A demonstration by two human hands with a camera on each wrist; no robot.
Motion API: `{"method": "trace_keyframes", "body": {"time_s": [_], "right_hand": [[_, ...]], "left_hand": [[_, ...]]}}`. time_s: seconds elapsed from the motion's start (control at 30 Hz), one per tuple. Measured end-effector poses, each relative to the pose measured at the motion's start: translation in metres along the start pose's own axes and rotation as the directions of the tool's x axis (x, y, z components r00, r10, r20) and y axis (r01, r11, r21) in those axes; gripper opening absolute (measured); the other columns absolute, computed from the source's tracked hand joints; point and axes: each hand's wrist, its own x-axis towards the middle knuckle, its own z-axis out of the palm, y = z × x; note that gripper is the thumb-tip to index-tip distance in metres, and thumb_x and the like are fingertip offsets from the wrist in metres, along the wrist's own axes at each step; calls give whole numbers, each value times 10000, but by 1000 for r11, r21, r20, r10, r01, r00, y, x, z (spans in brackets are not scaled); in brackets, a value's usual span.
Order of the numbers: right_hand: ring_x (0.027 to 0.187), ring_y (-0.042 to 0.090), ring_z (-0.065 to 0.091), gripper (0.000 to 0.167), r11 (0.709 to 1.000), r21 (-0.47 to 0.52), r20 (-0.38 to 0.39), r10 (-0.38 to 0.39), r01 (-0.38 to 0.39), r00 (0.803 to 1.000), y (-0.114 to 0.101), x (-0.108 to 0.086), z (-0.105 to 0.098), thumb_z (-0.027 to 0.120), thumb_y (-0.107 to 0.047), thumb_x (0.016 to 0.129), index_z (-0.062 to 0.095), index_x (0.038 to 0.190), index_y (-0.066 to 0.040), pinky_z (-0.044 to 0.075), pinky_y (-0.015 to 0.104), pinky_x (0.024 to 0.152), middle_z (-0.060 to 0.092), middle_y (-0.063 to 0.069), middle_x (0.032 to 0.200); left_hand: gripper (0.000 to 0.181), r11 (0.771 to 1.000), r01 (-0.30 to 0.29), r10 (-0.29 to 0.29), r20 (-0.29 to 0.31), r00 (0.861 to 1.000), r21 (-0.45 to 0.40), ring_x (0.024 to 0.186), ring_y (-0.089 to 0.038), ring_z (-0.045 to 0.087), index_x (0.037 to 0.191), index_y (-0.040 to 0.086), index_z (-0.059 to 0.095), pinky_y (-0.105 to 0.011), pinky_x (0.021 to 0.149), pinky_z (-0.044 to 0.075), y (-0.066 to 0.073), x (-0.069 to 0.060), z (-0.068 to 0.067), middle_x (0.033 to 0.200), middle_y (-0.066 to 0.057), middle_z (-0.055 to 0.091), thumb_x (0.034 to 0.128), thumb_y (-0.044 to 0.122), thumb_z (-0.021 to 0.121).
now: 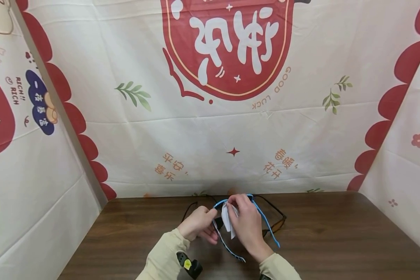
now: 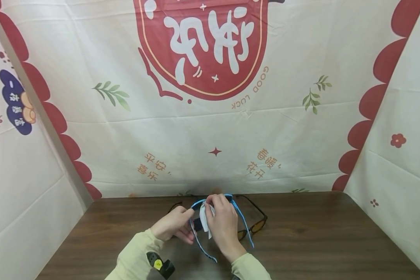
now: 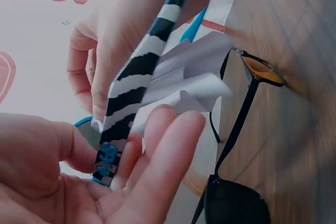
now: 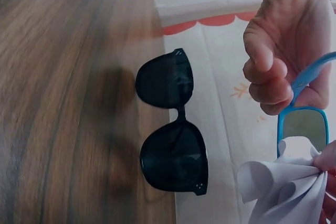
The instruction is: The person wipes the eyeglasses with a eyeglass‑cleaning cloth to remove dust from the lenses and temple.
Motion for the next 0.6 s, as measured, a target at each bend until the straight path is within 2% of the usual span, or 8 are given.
{"method": "trace_keyframes", "body": {"time_s": [0.27, 0.5, 0.6], "right_hand": [[741, 198, 615, 168, 990, -72, -34, -123, 120, 992, 1, -1, 4, 789, -50, 770, 686, 892, -99, 514, 356, 606, 613, 9, 857], [733, 225, 587, 149, 961, -107, -97, -266, 256, 959, 1, 4, 9, 776, -48, 758, 695, 874, -94, 502, 376, 600, 611, 33, 850], [742, 224, 574, 165, 951, -108, -103, -300, 289, 948, -1, 6, 11, 788, -50, 751, 705, 888, -88, 499, 368, 594, 599, 46, 859]], "left_hand": [[254, 999, 26, -26, 0, 1000, -20, 419, -115, 526, 772, -2, 531, -316, 474, 542, -3, 3, 1, 516, -73, 521, 940, 129, 394], [320, 999, 32, -31, 30, 999, -19, 419, -101, 516, 727, 2, 539, -294, 455, 530, -6, 4, 4, 528, -69, 532, 962, 132, 366], [353, 999, 38, -38, 41, 998, -7, 421, -104, 512, 739, -21, 551, -294, 451, 526, -6, 3, 5, 535, -67, 538, 972, 154, 351]]}}
